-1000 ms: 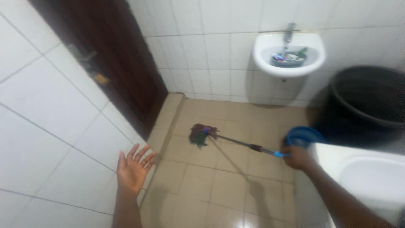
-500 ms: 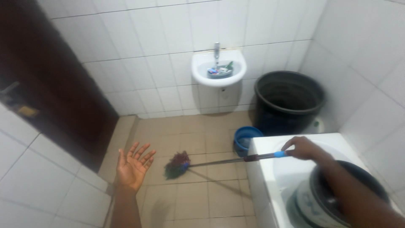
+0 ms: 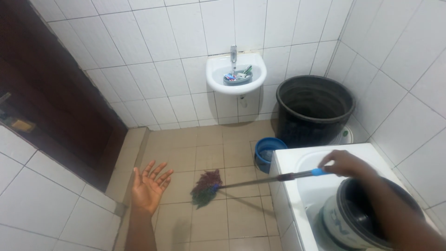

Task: The recorder is mopping the floor in a bathroom.

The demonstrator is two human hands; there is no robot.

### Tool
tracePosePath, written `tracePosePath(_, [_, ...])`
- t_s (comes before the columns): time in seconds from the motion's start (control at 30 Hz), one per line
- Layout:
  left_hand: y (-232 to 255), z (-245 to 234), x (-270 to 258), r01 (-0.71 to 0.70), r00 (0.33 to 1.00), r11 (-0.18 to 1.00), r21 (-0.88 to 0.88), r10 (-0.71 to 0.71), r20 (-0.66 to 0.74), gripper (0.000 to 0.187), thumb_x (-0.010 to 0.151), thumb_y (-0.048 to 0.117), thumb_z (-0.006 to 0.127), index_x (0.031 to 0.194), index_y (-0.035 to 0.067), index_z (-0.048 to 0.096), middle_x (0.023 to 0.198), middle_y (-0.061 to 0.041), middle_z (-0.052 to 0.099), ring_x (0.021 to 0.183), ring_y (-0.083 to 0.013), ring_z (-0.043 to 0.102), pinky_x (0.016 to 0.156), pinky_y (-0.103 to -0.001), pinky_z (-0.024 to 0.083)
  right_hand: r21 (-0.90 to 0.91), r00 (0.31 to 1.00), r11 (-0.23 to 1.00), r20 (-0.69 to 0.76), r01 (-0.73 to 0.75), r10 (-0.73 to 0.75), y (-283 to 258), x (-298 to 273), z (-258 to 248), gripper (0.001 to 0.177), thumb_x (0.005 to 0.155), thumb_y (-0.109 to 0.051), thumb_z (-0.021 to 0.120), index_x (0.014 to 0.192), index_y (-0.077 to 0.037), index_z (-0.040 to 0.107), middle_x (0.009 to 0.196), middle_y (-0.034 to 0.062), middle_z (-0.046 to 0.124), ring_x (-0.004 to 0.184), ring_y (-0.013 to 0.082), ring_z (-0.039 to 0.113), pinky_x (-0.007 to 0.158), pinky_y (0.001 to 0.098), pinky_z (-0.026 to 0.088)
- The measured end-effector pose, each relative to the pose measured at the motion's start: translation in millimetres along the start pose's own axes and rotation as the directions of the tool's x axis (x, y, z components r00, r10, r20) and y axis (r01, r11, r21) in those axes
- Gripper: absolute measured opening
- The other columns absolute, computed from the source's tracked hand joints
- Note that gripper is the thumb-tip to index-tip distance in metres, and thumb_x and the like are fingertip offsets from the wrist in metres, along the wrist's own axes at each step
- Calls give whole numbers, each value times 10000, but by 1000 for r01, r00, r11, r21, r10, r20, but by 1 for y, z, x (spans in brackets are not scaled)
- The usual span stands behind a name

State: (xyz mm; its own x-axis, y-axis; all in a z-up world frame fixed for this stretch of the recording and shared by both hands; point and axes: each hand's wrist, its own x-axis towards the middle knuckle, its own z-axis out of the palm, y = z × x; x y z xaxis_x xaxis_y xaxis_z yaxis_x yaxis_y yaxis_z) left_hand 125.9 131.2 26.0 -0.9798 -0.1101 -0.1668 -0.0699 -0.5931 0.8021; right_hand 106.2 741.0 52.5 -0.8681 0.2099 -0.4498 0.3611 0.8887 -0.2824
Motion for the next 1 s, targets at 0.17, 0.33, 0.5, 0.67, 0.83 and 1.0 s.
tracePosePath(0.17, [10, -10, 15, -5, 1000, 1000, 14, 5, -7, 796, 999, 664, 282, 1528, 70, 324, 1441, -218, 501, 1212, -381, 569, 963, -448, 466, -2, 1000, 1000, -4, -22, 22, -76, 7, 24, 258, 894, -277, 766, 1104, -143, 829, 983, 95, 769, 826, 212, 680, 746, 351, 559])
tracePosePath(0.33, [33, -41, 28, -15, 999, 1000, 2, 15, -38, 797, 995, 660, 285, 1530, 71, 331, 1440, -222, 504, 1221, -389, 570, 969, -461, 466, -117, 993, 986, 14, 116, -115, -144, 37, 73, 252, 898, -247, 720, 1107, -164, 833, 914, 54, 801, 763, 176, 739, 772, 336, 591])
tracePosePath(0.5, [69, -80, 37, -48, 995, 998, 30, 50, -83, 800, 986, 668, 277, 1528, 84, 344, 1435, -213, 521, 1217, -378, 578, 970, -461, 463, -202, 977, 956, 56, 212, -204, -220, 47, 91, 235, 887, -270, 712, 1058, -171, 839, 1014, 69, 801, 929, 217, 726, 878, 388, 554])
tracePosePath(0.67, [106, -118, 48, -82, 987, 996, 33, 86, -134, 792, 994, 668, 277, 1516, 76, 338, 1439, -211, 512, 1205, -379, 575, 965, -454, 456, -250, 953, 920, 48, 303, -300, -260, 105, 119, 219, 866, -246, 675, 975, -139, 830, 1001, 115, 789, 934, 284, 759, 871, 410, 598])
tracePosePath(0.83, [144, -139, 65, -124, 982, 991, 53, 130, -135, 788, 1001, 661, 286, 1520, 71, 354, 1435, -217, 520, 1199, -365, 579, 953, -450, 459, -227, 932, 908, -10, 352, -363, -304, 127, 156, 250, 853, -280, 660, 948, -104, 810, 986, 167, 768, 933, 344, 744, 896, 462, 585])
tracePosePath(1.0, [166, -158, 64, -154, 979, 988, 8, 154, -133, 743, 1007, 631, 285, 1501, 80, 346, 1446, -220, 517, 1200, -380, 566, 977, -460, 451, -226, 908, 888, -30, 402, -418, -330, 160, 199, 268, 845, -255, 630, 939, -74, 805, 990, 206, 747, 959, 403, 721, 930, 490, 563])
